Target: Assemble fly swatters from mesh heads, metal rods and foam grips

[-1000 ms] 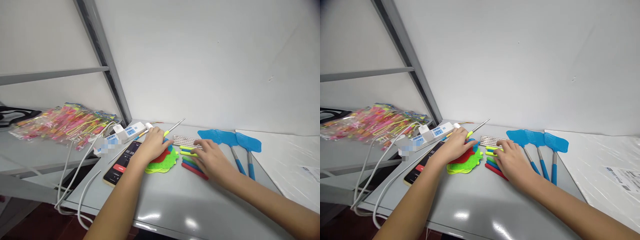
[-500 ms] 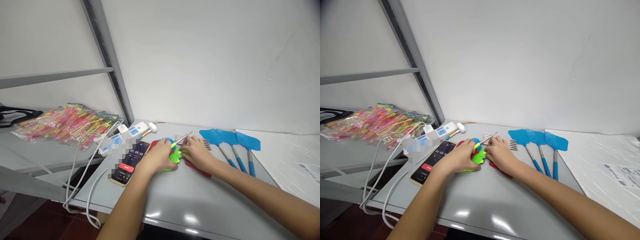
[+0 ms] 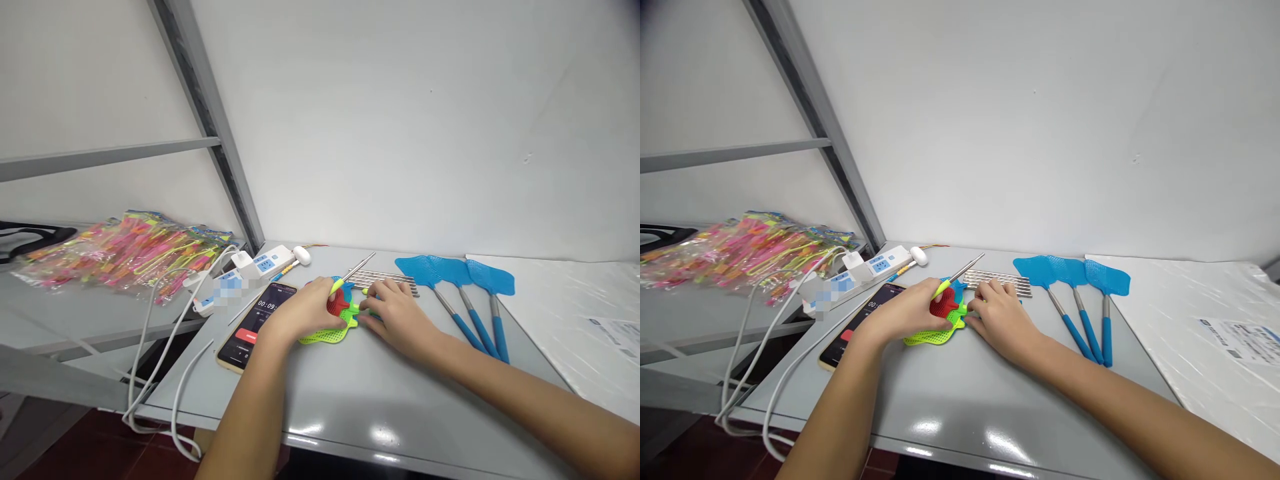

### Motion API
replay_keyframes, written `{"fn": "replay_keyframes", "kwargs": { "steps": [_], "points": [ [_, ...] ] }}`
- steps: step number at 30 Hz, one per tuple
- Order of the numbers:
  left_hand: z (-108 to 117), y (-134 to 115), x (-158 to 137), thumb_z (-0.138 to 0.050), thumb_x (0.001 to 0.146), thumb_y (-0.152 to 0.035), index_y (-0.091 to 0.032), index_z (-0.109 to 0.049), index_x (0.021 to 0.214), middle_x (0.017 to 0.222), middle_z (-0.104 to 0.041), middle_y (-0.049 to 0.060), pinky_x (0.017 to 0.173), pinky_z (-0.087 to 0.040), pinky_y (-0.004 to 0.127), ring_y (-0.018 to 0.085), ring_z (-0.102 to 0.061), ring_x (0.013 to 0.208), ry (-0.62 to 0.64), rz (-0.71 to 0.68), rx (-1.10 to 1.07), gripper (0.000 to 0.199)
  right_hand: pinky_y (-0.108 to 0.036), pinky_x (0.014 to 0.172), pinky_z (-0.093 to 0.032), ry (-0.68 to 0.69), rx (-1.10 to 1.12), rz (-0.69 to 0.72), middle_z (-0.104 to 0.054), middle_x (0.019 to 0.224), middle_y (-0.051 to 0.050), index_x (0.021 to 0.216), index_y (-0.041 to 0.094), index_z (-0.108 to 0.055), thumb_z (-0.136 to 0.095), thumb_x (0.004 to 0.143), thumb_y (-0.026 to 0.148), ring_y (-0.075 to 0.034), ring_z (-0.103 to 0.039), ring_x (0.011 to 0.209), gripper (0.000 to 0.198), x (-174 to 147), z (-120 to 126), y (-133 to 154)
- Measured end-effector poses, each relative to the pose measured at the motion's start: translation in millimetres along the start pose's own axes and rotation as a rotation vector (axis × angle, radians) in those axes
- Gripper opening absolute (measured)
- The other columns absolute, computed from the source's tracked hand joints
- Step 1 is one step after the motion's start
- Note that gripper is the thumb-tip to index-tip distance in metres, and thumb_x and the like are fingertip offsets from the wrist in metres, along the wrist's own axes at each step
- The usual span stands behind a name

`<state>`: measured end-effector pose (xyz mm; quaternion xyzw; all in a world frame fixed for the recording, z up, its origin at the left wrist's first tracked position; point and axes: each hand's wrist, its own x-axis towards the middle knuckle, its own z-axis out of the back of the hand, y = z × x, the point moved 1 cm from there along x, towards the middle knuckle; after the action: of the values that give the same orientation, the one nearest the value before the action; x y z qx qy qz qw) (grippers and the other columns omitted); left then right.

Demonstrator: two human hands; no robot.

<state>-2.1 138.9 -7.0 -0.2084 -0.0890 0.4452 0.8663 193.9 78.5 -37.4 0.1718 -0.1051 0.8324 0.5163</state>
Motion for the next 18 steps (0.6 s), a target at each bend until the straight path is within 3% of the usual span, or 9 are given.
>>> {"fn": "replay_keyframes", "kwargs": {
  "steps": [5,10,14,18],
  "points": [
    [-1,2,-2,-0.071,0.059,-0.04,-0.023,-0.05,0.086,0.089,-0.061,0.002,0.056,-0.04,0.028,0.019,-0.057,0.072,0.024,0.034,0.023,0.038,-0.036,0.069,-0.026,-0.059,-0.239,0.256,-0.058,0.087,-0.007,0.088,0.018,-0.06,-0.047,0.093,0.019,-0.021,-0.046,0.08,0.014,-9,-2,15],
    [-4,6,0,-0.067,0.061,-0.036,-0.023,-0.049,0.086,0.087,-0.06,0.001,0.058,-0.04,0.028,0.019,-0.057,0.072,0.039,0.023,0.014,0.033,-0.035,0.063,-0.021,-0.127,-0.287,0.508,-0.055,0.077,-0.005,0.092,0.016,-0.062,-0.043,0.093,0.009,-0.018,-0.042,0.072,0.02,-5,-6,16],
    [-4,6,1,-0.065,0.061,-0.032,-0.023,-0.048,0.084,0.085,-0.06,0.001,0.054,-0.038,0.027,0.019,-0.057,0.07,0.044,0.033,0.011,0.03,-0.035,0.062,-0.02,-0.198,-0.278,0.599,-0.053,0.075,-0.004,0.08,0.014,-0.061,-0.044,0.092,0.009,-0.017,-0.04,0.069,0.021,-2,-13,11],
    [-3,5,0,-0.064,0.06,-0.029,-0.023,-0.048,0.081,0.084,-0.06,0.001,0.053,-0.036,0.028,0.019,-0.056,0.068,0.035,0.028,0.009,0.027,-0.035,0.062,-0.021,-0.2,-0.287,0.602,-0.055,0.076,-0.005,0.081,0.014,-0.061,-0.042,0.093,0.009,-0.017,-0.041,0.07,0.023,-3,-16,11]
  ]
}}
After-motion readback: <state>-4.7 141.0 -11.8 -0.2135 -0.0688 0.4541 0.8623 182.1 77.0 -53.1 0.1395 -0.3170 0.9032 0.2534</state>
